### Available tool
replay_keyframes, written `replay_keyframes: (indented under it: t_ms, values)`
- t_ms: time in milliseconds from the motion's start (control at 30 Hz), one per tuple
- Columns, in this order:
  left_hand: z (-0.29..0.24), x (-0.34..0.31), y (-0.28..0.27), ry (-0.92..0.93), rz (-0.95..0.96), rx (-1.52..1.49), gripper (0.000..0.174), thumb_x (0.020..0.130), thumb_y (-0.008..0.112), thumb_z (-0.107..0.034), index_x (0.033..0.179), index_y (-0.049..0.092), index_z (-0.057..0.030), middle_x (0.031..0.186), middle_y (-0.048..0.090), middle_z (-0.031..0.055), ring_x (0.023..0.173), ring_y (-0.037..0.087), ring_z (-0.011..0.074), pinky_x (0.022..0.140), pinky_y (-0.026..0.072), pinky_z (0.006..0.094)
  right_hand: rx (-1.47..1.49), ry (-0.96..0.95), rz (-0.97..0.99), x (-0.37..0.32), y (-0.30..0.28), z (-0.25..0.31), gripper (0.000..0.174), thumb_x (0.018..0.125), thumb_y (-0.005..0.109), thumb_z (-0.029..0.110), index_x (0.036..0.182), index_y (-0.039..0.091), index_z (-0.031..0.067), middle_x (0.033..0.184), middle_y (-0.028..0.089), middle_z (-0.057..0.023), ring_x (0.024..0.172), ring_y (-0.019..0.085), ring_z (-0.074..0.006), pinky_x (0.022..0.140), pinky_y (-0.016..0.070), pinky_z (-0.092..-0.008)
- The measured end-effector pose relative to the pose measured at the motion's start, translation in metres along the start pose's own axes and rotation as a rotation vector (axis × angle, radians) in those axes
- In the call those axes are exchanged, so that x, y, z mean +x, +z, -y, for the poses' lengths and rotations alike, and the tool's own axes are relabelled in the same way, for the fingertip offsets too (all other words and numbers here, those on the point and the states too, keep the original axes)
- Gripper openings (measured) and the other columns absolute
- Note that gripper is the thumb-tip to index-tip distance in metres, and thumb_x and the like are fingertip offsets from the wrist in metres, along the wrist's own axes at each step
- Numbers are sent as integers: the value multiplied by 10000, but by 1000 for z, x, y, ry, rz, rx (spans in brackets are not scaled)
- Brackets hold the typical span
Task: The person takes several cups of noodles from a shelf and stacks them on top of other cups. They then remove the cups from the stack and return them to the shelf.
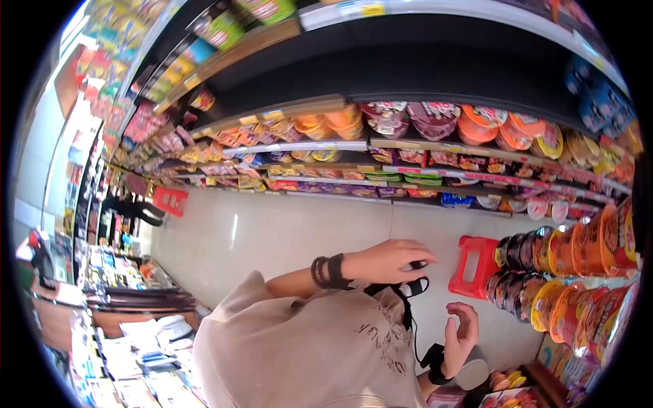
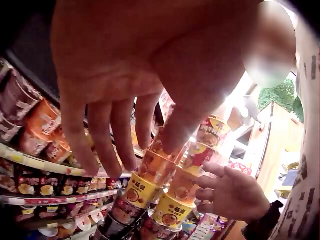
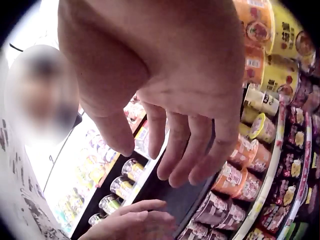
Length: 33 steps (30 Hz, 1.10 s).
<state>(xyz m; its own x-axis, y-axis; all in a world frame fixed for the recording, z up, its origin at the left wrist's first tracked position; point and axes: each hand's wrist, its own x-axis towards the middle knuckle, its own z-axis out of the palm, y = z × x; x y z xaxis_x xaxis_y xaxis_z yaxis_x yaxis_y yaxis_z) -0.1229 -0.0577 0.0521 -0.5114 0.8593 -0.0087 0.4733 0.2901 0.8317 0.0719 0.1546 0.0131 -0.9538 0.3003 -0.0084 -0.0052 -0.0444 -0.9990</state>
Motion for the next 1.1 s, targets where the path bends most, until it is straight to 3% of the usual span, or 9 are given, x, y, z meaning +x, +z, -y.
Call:
replay_keyframes:
  t_ms: [233,433,667,800,933,1000,1100]
  values:
    - [18,-97,-13,-79,-45,-63,429,965,642,-269,1325,588,-43,1271,621,160,1130,609,339,989,481,421,-51,-5,136,25,60,4,284,871,589,-63,1153,583,-34,1100,636,-136,1018,607,-227,934,486,-363]
    - [51,-202,-51,-145,-233,22,464,970,632,-300,1360,564,-58,1272,613,177,1150,591,349,995,481,423,-153,43,341,45,176,13,249,908,596,-52,1156,594,-30,1127,638,-111,1041,618,-191,940,480,-334]
    - [108,-360,-97,-329,-618,52,428,914,676,-223,1292,586,-42,1197,644,197,1111,602,380,977,481,455,9,23,515,56,354,-19,336,912,626,-48,1239,558,-13,1121,647,-98,1041,632,-191,940,492,-326]
    - [111,-433,-118,-469,-834,135,423,894,695,-192,1273,597,-32,1156,656,199,1075,612,390,944,497,456,-40,-32,787,67,446,-17,389,923,617,-47,1297,524,2,1149,641,-99,1059,630,-199,930,502,-337]
    - [112,-478,-130,-603,-1053,142,400,869,735,-135,1239,621,-33,1194,661,172,1098,622,362,925,513,434,-9,19,1020,77,518,-18,458,910,633,-50,1340,492,24,1234,601,-103,1119,606,-196,942,492,-339]
    - [119,-489,-131,-640,-1146,143,424,867,734,-147,1255,607,-34,1202,650,188,1104,608,391,937,503,444,-46,-11,1147,88,551,-16,523,905,626,-65,1385,451,46,1299,565,-105,1177,581,-205,955,483,-349]
    - [145,-500,-125,-693,-1286,66,469,844,747,-115,1278,590,-30,1234,628,207,1146,589,405,980,479,447,4,-20,1197,101,598,-26,560,898,628,-70,1408,429,51,1314,552,-98,1179,582,-213,956,483,-348]
